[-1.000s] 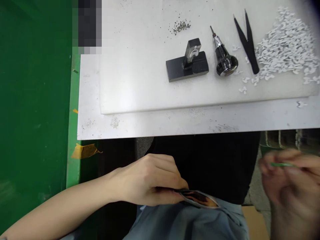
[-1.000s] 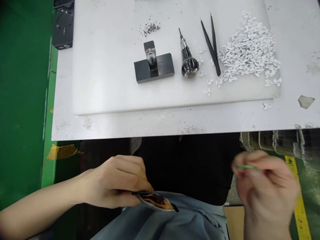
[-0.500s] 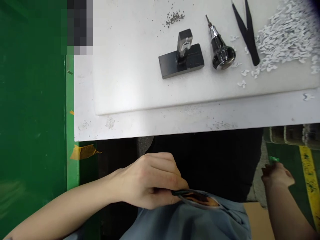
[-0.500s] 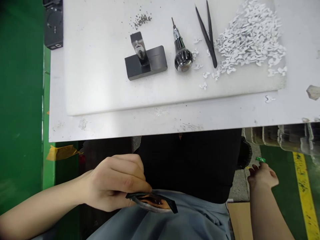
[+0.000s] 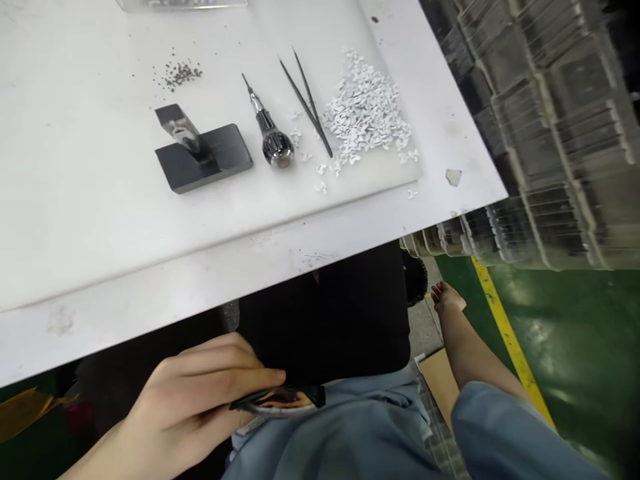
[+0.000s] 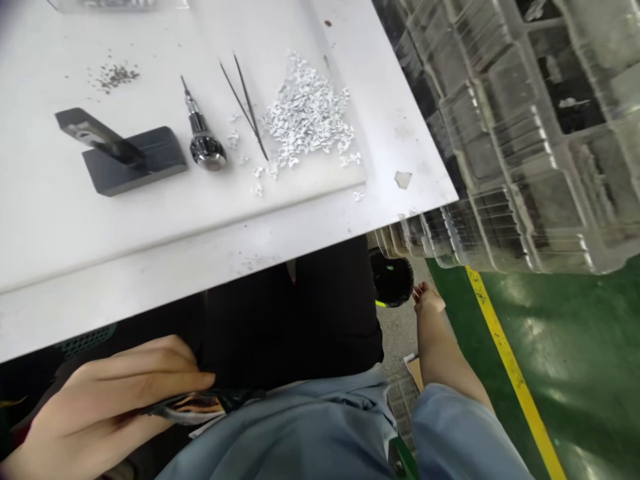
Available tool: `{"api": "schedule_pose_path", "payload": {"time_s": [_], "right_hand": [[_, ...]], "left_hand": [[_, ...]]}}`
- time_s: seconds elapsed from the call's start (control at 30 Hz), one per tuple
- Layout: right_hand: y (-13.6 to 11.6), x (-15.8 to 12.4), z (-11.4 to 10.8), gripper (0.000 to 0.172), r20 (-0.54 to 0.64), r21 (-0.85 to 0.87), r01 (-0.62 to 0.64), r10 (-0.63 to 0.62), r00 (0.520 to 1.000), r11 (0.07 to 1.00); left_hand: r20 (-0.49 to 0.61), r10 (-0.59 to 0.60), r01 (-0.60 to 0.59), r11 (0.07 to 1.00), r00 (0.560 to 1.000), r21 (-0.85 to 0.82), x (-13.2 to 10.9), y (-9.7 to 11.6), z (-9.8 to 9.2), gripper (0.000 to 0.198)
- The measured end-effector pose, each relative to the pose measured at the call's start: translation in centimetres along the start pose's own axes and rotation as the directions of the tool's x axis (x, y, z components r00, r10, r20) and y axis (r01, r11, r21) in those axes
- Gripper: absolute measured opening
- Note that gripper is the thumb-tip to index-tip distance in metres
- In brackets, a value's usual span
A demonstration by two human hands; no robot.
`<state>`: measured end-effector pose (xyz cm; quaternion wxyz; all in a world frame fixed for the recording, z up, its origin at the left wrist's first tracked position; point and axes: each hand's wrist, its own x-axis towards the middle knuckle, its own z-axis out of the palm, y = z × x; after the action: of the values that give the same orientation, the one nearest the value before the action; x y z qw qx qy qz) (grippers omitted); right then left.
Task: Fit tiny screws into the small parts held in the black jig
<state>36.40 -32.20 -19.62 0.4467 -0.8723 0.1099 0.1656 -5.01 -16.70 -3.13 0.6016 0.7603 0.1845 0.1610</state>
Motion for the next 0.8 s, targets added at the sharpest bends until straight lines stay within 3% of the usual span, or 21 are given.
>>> {"api": "schedule_pose_path", "payload": {"time_s": [0.1, 0.17, 0.23, 0.3, 0.37, 0.4, 0.47, 0.53, 0.57, 0.63, 0.8], "right_hand": [[0.3, 0.0, -0.3, 0.038, 0.034, 0.031, 0.176, -0.177, 0.984, 0.984], [0.0, -1.0, -0.9, 0.035, 0.094, 0.078, 0.314, -0.321, 0.942, 0.946], [-0.8, -3.3, -1.6, 0.023, 0.173, 0.164, 0.451, -0.475, 0.863, 0.877], [-2.0, -6.9, -2.3, 0.021, 0.241, 0.294, 0.574, -0.640, 0.729, 0.764], [-3.7, -11.2, -2.6, 0.015, 0.355, 0.425, 0.630, -0.760, 0.545, 0.650], [-4.6, -13.4, -2.5, 0.013, 0.482, 0.464, 0.626, -0.772, 0.414, 0.626], [-6.2, -17.5, -1.9, 0.030, 0.748, 0.502, 0.599, -0.661, 0.061, 0.623], [-7.2, -20.6, -0.7, 0.042, 0.793, 0.577, 0.571, -0.568, -0.220, 0.584], [-7.5, -21.6, 0.0, 0.038, 0.764, 0.631, 0.541, -0.566, -0.310, 0.556], [-7.6, -22.7, 1.2, 0.030, 0.730, 0.679, 0.503, -0.565, -0.385, 0.535], [-7.6, -22.6, 2.1, 0.027, 0.692, 0.720, 0.466, -0.585, -0.424, 0.514]], "left_hand": [[-0.044, 0.001, 0.000, 0.999, 0.999, 0.032, 0.2, 0.1, 0.0, 0.031], [-0.106, -0.004, 0.009, 0.999, 0.994, 0.046, 0.4, 0.4, 0.2, 0.031], [-0.167, -0.005, 0.010, 1.000, 0.986, 0.028, 0.5, 0.7, 0.4, 0.030], [-0.170, -0.029, 0.035, 0.999, 0.985, 0.031, 0.5, 0.8, 0.7, 0.028], [-0.182, -0.045, 0.055, 0.997, 0.982, 0.054, 0.5, 0.8, 1.0, 0.026], [-0.193, -0.033, 0.046, 0.997, 0.981, 0.061, 0.4, 0.8, 1.1, 0.024], [-0.189, -0.022, 0.038, 0.996, 0.982, 0.081, 0.2, 0.8, 1.2, 0.023], [-0.180, -0.007, 0.026, 0.994, 0.984, 0.104, 0.0, 0.8, 1.3, 0.024], [-0.171, -0.001, 0.020, 0.994, 0.985, 0.111, -0.1, 0.8, 1.3, 0.024], [-0.147, 0.007, 0.010, 0.993, 0.989, 0.115, -0.3, 0.9, 1.2, 0.025], [-0.072, -0.040, 0.048, 0.992, 0.997, 0.114, -0.4, 1.0, 0.6, 0.023]]}}
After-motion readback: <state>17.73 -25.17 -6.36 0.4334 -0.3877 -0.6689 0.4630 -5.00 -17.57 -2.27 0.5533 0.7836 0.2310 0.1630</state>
